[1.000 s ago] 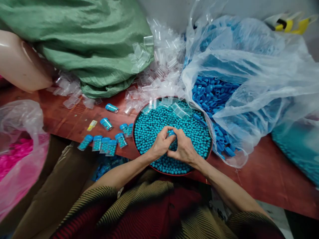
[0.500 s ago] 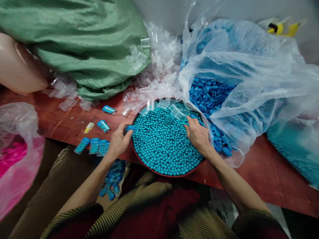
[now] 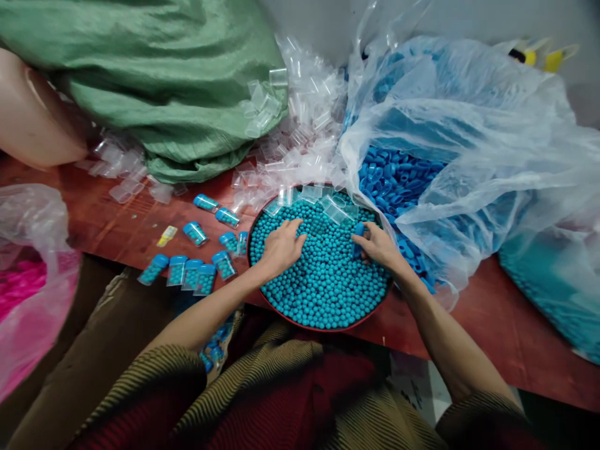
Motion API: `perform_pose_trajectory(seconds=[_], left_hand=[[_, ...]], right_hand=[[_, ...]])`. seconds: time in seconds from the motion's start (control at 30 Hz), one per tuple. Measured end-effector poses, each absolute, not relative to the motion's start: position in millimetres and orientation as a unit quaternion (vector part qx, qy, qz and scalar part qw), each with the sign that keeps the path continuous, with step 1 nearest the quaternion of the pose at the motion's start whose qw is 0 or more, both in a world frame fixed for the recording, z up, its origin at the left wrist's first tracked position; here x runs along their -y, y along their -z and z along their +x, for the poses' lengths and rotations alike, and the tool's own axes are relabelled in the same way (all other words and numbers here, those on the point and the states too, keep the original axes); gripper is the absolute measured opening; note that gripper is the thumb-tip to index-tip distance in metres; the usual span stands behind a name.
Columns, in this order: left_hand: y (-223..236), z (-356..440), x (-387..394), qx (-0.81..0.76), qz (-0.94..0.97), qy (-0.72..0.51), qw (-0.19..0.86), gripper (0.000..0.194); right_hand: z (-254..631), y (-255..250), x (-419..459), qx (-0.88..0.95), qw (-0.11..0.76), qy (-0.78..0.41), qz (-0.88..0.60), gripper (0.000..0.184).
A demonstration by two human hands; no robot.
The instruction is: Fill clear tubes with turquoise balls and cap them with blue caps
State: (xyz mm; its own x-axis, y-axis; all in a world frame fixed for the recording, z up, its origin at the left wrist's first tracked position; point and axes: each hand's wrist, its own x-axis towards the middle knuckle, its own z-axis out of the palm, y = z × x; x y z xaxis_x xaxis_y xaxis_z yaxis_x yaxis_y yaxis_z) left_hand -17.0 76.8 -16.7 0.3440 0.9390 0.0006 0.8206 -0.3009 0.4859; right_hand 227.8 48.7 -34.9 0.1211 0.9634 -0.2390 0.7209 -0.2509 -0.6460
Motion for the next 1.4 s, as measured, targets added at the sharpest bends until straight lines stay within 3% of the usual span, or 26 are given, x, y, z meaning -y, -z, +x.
perform_pose_trajectory(seconds=[0.07,0.13,0.2,0.3,0.47,0.67,0.83,1.0,1.1,1.23,1.4], left_hand=[[22.1,3.8,-84.8,-0.553,0.794,-0.121,0.219,0.044],[27.3,17.7,-91.8,-0.561,0.791,-0.104,0.222,0.046],[31.1,25.4,-96.1,-0.565,0.791,-0.092,0.218,0.044],[34.0,30.5,-98.6,-0.569,0.793,-0.073,0.204,0.039],[37.4,33.9,-101.3,-0.567,0.793,-0.065,0.212,0.033],[43.0,35.8,-102.1,-0.518,0.813,-0.085,0.251,0.026],[44.0,38.2,-105.0,-0.487,0.829,-0.088,0.261,0.033],[36.2,35.4,-105.2,-0.493,0.806,-0.098,0.313,0.026],[33.4,32.3,-102.8,-0.487,0.786,-0.136,0.356,0.022],[37.6,30.8,-97.2,-0.431,0.746,-0.203,0.464,0.016],[39.2,32.5,-88.3,-0.407,0.619,-0.217,0.636,0.014]], right_hand=[[227.4,33.9,-42.2,0.58,0.193,-0.332,-0.718,0.037],[225.8,27.9,-33.6,0.623,0.159,-0.224,-0.733,0.036],[224.2,19.3,-26.2,0.677,0.088,-0.092,-0.725,0.038],[223.2,10.4,-22.0,0.775,-0.028,-0.003,-0.632,0.044],[221.5,12.6,-25.6,0.842,-0.09,0.04,-0.531,0.031],[202.2,19.3,-22.8,0.793,-0.128,-0.026,-0.595,0.032],[200.2,35.6,-28.9,0.768,-0.039,-0.09,-0.632,0.039],[219.0,39.3,-42.6,0.695,0.244,-0.197,-0.647,0.03],[216.2,37.2,-46.3,0.647,0.354,-0.203,-0.644,0.034],[202.2,35.7,-43.6,0.672,0.391,-0.195,-0.598,0.026],[199.6,31.1,-36.5,0.683,0.371,-0.175,-0.605,0.019]])
